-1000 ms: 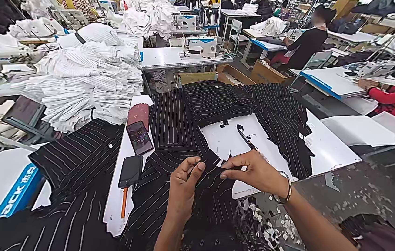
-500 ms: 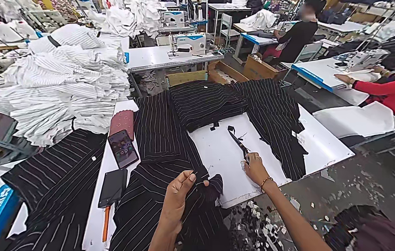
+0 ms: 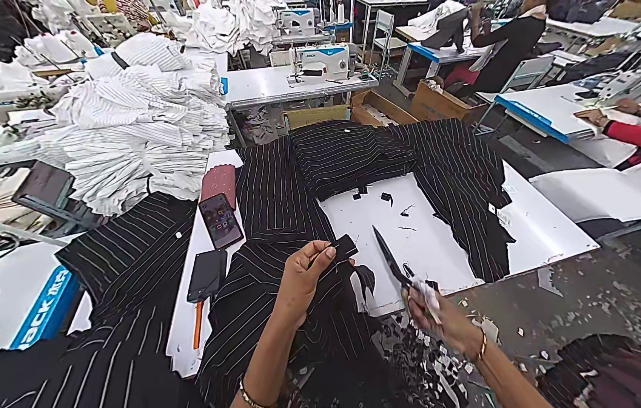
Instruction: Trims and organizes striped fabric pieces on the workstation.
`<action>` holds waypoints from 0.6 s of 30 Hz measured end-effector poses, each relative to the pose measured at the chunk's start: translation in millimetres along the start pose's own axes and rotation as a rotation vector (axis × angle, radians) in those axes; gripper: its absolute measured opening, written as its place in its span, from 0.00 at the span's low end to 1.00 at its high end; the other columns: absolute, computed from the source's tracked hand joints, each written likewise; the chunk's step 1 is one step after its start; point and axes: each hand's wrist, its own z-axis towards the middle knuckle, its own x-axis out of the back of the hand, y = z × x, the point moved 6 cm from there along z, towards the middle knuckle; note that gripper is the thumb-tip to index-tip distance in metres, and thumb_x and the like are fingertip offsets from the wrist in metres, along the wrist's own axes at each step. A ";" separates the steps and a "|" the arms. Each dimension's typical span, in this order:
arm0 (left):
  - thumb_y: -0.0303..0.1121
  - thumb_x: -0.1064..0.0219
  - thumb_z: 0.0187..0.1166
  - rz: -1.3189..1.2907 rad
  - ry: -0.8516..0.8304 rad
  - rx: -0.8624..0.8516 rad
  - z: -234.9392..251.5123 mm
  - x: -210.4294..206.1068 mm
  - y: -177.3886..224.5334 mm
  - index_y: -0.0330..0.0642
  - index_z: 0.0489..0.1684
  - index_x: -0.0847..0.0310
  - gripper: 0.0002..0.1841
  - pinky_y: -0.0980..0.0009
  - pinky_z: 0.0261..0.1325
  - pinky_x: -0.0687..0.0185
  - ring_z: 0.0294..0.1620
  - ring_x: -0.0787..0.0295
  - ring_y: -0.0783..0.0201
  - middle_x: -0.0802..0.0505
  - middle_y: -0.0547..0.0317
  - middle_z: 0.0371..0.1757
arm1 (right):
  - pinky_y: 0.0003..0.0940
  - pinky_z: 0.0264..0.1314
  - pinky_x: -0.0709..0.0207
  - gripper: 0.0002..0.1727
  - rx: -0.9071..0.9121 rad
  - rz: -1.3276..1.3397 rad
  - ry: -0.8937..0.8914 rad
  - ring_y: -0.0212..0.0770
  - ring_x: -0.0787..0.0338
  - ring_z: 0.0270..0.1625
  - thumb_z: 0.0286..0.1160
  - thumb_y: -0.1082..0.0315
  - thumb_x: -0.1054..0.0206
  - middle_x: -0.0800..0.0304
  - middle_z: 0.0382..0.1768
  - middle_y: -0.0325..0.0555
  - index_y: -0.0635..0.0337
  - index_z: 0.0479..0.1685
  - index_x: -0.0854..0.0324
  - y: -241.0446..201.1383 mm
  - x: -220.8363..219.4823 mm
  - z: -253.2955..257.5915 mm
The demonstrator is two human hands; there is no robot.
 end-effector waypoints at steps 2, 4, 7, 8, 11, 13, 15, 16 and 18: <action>0.23 0.43 0.85 0.029 -0.008 -0.013 0.7 0.9 2.4 0.39 0.41 0.14 0.10 0.78 0.45 0.10 0.36 0.07 0.75 0.05 0.67 0.33 | 0.14 0.16 0.31 0.16 0.062 -0.041 -0.080 0.17 0.25 0.15 0.77 0.41 0.33 0.21 0.17 0.19 0.40 0.32 0.17 2.3 -25.7 -23.4; 0.23 0.41 0.84 0.046 -0.018 -0.023 0.5 1.4 5.1 0.40 0.41 0.13 0.09 0.79 0.45 0.11 0.36 0.07 0.77 0.05 0.69 0.32 | 0.14 0.14 0.35 0.20 0.091 -0.127 -0.173 0.15 0.29 0.13 0.65 0.36 0.25 0.25 0.15 0.18 0.38 0.29 0.19 -5.8 -45.3 -43.3; 0.23 0.40 0.83 0.068 -0.050 -0.020 -2.7 1.1 9.4 0.41 0.40 0.13 0.08 0.80 0.43 0.13 0.34 0.09 0.79 0.06 0.72 0.31 | 0.14 0.24 0.35 0.32 0.127 -0.405 -0.288 0.16 0.29 0.21 0.60 0.28 0.27 0.27 0.22 0.20 0.46 0.40 0.25 -17.2 -57.0 -59.7; 0.23 0.39 0.82 0.077 -0.071 -0.029 -3.7 0.3 10.8 0.42 0.40 0.13 0.08 0.80 0.42 0.13 0.33 0.09 0.79 0.06 0.72 0.30 | 0.14 0.26 0.35 0.34 0.135 -0.484 -0.292 0.15 0.29 0.22 0.59 0.26 0.27 0.27 0.23 0.20 0.48 0.41 0.25 -21.8 -59.0 -60.7; 0.23 0.36 0.79 0.109 -0.110 -0.081 -7.8 -2.4 14.9 0.43 0.39 0.12 0.06 0.83 0.42 0.15 0.33 0.11 0.82 0.06 0.74 0.31 | 0.15 0.27 0.35 0.36 0.152 -0.637 -0.295 0.15 0.29 0.23 0.58 0.27 0.26 0.28 0.23 0.21 0.51 0.42 0.25 -40.7 -67.2 -57.4; 0.23 0.34 0.78 0.154 -0.071 -0.131 -12.0 -1.8 19.2 0.42 0.38 0.12 0.05 0.85 0.43 0.17 0.34 0.12 0.84 0.06 0.75 0.32 | 0.16 0.27 0.35 0.35 0.168 -0.709 -0.295 0.15 0.29 0.23 0.58 0.28 0.26 0.29 0.21 0.21 0.51 0.41 0.26 -51.1 -72.8 -52.0; 0.24 0.33 0.78 0.205 -0.014 -0.194 -15.2 0.7 24.8 0.41 0.40 0.12 0.04 0.85 0.44 0.17 0.35 0.12 0.84 0.06 0.75 0.33 | 0.17 0.27 0.34 0.33 0.177 -0.750 -0.283 0.15 0.28 0.23 0.59 0.30 0.24 0.29 0.21 0.21 0.50 0.41 0.26 -56.9 -76.0 -46.7; 0.24 0.33 0.78 0.230 0.012 -0.224 -16.6 2.3 27.3 0.40 0.40 0.13 0.04 0.86 0.44 0.17 0.35 0.13 0.85 0.07 0.75 0.34 | 0.17 0.27 0.34 0.33 0.176 -0.760 -0.277 0.16 0.28 0.23 0.59 0.31 0.23 0.29 0.21 0.21 0.50 0.41 0.26 -57.5 -77.0 -44.8; 0.26 0.33 0.79 0.281 0.058 -0.264 -19.3 5.9 30.8 0.40 0.41 0.13 0.03 0.87 0.41 0.19 0.33 0.15 0.85 0.08 0.76 0.33 | 0.18 0.27 0.35 0.32 0.175 -0.780 -0.268 0.17 0.28 0.23 0.60 0.34 0.23 0.29 0.21 0.22 0.51 0.41 0.26 -54.8 -78.9 -42.1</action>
